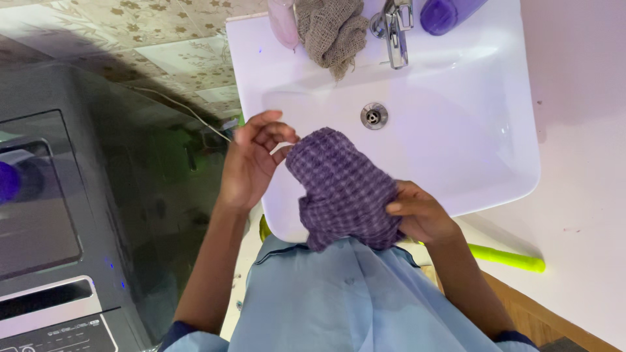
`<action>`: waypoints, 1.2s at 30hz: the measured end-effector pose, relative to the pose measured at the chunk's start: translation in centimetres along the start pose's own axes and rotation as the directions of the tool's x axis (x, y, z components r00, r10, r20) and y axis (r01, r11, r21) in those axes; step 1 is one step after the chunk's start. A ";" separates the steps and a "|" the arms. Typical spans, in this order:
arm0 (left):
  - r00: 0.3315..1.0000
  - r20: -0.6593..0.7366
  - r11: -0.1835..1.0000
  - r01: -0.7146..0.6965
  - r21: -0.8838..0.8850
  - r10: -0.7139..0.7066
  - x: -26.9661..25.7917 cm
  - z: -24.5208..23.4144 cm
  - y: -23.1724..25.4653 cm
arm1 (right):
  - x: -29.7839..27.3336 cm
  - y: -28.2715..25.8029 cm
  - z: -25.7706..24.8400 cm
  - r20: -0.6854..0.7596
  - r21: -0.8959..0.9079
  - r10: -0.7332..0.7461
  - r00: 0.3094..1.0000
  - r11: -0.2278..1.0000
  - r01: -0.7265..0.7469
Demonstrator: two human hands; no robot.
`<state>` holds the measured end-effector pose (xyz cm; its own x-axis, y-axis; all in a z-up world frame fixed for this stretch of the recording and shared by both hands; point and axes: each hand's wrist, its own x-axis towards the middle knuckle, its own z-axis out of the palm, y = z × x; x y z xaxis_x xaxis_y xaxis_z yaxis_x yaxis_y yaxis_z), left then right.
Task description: The person cleans a bathroom sink by wiping the inner surface with a dark cloth and rinsing the cloth under the faucet.
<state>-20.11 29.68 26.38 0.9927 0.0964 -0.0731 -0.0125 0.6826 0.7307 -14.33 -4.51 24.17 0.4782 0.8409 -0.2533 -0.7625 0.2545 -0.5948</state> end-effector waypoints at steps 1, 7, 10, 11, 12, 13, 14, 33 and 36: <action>0.984 0.060 0.985 0.170 -0.003 -0.169 0.3 -1.0 -2.7 | -0.2 -0.4 0.2 0.080 0.180 -0.070 0.994 0.982 0.055; 0.712 0.193 0.659 0.700 -0.274 -0.676 -2.8 -2.4 -12.0 | 0.5 0.0 -0.7 -0.014 0.170 0.027 1.000 0.985 -0.024; 0.779 0.254 0.702 0.626 -0.339 -0.573 -3.3 -2.0 -11.6 | 0.1 0.0 -1.2 -0.194 -0.128 0.027 0.981 0.990 -0.053; 0.775 0.192 0.704 0.629 -0.330 -0.603 -3.7 -1.3 -11.4 | -0.1 -0.3 -1.1 -0.226 -0.117 0.031 0.974 0.991 -0.059; 0.767 0.125 0.708 0.633 -0.315 -0.630 -3.6 -0.9 -10.9 | -0.3 -0.4 -0.8 -0.253 -0.101 0.033 0.967 0.993 -0.060; 0.713 0.152 0.688 0.701 -0.188 -0.684 -3.0 -0.8 -10.5 | -0.2 -0.6 -0.6 -0.280 -0.085 0.035 0.959 0.995 -0.061; 0.651 0.163 0.649 0.757 -0.071 -0.741 -2.9 -0.8 -10.3 | -0.1 -0.4 -0.4 -0.304 -0.090 0.059 0.951 0.992 -0.090; 0.927 -0.241 0.690 0.375 0.619 -0.287 1.8 1.4 -5.6 | 3.1 -2.8 -0.1 -0.540 -0.457 -0.271 0.797 0.889 -0.007; 0.999 -0.032 0.746 0.032 0.665 -0.015 2.0 2.3 -4.7 | 2.9 -2.6 -0.9 -0.491 -0.552 -0.364 0.791 0.833 0.041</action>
<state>-17.83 24.99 24.37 0.9884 0.1092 -0.1056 0.1028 0.0311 0.9942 -10.58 -3.12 24.27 0.8702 0.3383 -0.3582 -0.3750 -0.0168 -0.9269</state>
